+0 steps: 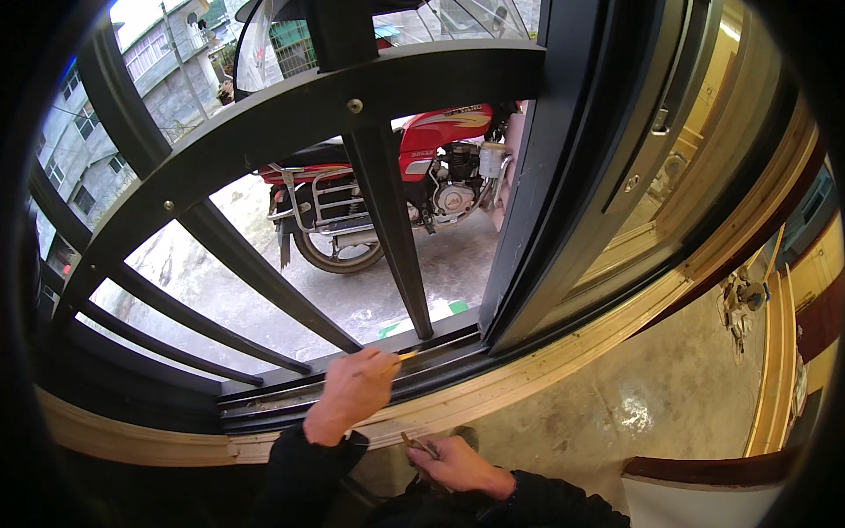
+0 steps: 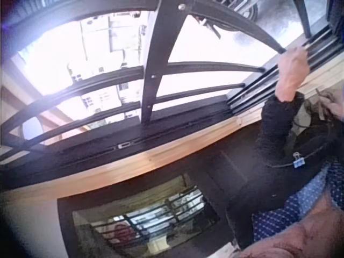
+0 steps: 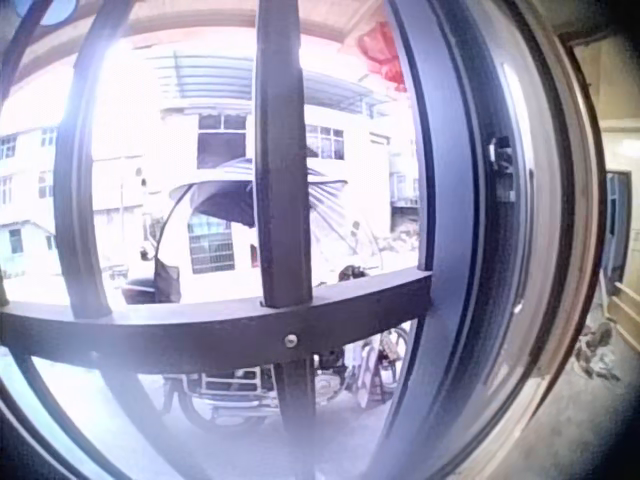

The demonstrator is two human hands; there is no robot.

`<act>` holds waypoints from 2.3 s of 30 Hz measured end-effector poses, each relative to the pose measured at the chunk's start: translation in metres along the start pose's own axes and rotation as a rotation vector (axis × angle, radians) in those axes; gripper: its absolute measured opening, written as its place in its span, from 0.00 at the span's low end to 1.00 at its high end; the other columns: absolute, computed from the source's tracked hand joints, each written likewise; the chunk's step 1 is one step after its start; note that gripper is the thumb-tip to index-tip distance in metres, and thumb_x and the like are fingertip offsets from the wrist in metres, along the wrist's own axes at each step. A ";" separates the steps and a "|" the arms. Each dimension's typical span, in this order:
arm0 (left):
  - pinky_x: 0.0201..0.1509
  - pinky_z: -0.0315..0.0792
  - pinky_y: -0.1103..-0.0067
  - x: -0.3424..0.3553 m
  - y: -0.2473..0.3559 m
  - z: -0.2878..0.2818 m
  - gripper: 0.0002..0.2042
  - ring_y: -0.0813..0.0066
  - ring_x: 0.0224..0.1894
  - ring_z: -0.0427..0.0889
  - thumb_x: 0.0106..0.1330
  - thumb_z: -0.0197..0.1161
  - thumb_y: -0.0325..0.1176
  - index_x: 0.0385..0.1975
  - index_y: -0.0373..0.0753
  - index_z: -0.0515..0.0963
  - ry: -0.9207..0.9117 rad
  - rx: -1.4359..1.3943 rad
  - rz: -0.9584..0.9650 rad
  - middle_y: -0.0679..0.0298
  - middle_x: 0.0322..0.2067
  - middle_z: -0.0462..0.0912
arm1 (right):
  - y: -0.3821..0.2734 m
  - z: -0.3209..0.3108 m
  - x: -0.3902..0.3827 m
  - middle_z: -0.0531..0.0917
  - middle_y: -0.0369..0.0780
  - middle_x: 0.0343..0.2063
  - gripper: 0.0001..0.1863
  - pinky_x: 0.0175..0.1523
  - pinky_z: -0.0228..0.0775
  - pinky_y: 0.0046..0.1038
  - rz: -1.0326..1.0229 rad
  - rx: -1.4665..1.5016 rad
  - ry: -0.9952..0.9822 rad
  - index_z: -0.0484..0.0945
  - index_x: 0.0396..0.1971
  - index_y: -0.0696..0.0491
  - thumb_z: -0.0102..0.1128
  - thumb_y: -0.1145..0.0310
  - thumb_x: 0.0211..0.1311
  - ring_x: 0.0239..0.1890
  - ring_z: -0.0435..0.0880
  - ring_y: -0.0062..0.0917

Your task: The person installs a black metal window frame into a wooden opening. They use a yellow utility knife to trim the frame and a screwdriver to secure it. The person repeatedly checks alignment and adjusts the frame position.

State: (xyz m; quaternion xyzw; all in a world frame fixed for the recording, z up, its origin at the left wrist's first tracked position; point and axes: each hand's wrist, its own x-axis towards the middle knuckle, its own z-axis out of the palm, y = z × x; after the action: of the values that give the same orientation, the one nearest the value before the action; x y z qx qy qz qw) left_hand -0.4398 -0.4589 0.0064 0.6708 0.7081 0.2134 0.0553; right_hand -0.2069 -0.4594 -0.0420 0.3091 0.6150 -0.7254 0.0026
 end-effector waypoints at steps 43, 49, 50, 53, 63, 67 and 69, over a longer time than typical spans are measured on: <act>0.36 0.78 0.66 -0.149 -0.096 -0.116 0.05 0.54 0.32 0.85 0.61 0.69 0.33 0.33 0.41 0.87 0.178 0.123 -0.503 0.58 0.30 0.85 | -0.007 0.042 0.033 0.82 0.32 0.20 0.16 0.30 0.70 0.20 -0.023 -0.005 -0.149 0.81 0.32 0.56 0.59 0.59 0.76 0.22 0.77 0.12; 0.38 0.78 0.66 -0.146 -0.097 -0.105 0.04 0.54 0.33 0.85 0.61 0.68 0.32 0.31 0.40 0.86 0.228 -0.037 -0.446 0.57 0.29 0.85 | -0.016 0.062 0.037 0.83 0.33 0.20 0.16 0.31 0.71 0.20 0.011 0.008 -0.148 0.82 0.33 0.57 0.60 0.60 0.76 0.24 0.79 0.13; 0.38 0.78 0.66 -0.146 -0.099 -0.103 0.04 0.54 0.33 0.85 0.61 0.68 0.32 0.30 0.40 0.86 0.217 -0.005 -0.453 0.57 0.28 0.85 | -0.018 0.066 0.038 0.83 0.33 0.20 0.16 0.31 0.71 0.20 0.003 -0.003 -0.147 0.82 0.33 0.57 0.60 0.60 0.76 0.23 0.79 0.13; 0.38 0.77 0.64 -0.158 -0.110 -0.111 0.04 0.52 0.33 0.84 0.62 0.67 0.33 0.30 0.41 0.86 0.230 0.089 -0.496 0.57 0.27 0.83 | -0.022 0.076 0.041 0.83 0.33 0.20 0.16 0.30 0.71 0.20 -0.018 -0.034 -0.138 0.82 0.33 0.57 0.59 0.60 0.76 0.23 0.80 0.13; 0.37 0.77 0.64 -0.180 -0.111 -0.116 0.04 0.52 0.33 0.84 0.61 0.68 0.33 0.31 0.42 0.86 0.346 0.033 -0.518 0.58 0.27 0.83 | -0.026 0.102 0.058 0.82 0.32 0.20 0.16 0.28 0.71 0.20 -0.013 -0.090 -0.225 0.81 0.35 0.55 0.58 0.58 0.77 0.21 0.79 0.13; 0.35 0.77 0.65 -0.187 -0.111 -0.119 0.04 0.52 0.31 0.84 0.61 0.68 0.32 0.33 0.42 0.86 0.369 0.103 -0.587 0.58 0.27 0.82 | -0.024 0.099 0.060 0.82 0.32 0.20 0.16 0.26 0.71 0.21 0.010 -0.107 -0.248 0.80 0.35 0.55 0.58 0.58 0.77 0.20 0.79 0.13; 0.34 0.77 0.66 -0.184 -0.096 -0.110 0.05 0.52 0.30 0.83 0.62 0.68 0.33 0.34 0.42 0.86 0.364 0.000 -0.508 0.58 0.26 0.82 | -0.026 0.093 0.059 0.82 0.32 0.20 0.16 0.26 0.70 0.20 -0.010 -0.071 -0.267 0.80 0.34 0.55 0.57 0.58 0.77 0.19 0.79 0.14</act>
State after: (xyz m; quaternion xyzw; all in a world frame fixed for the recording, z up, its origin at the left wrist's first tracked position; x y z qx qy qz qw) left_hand -0.5518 -0.6644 0.0316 0.4230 0.8515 0.3093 -0.0207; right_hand -0.3056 -0.5143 -0.0409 0.2065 0.6361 -0.7378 0.0918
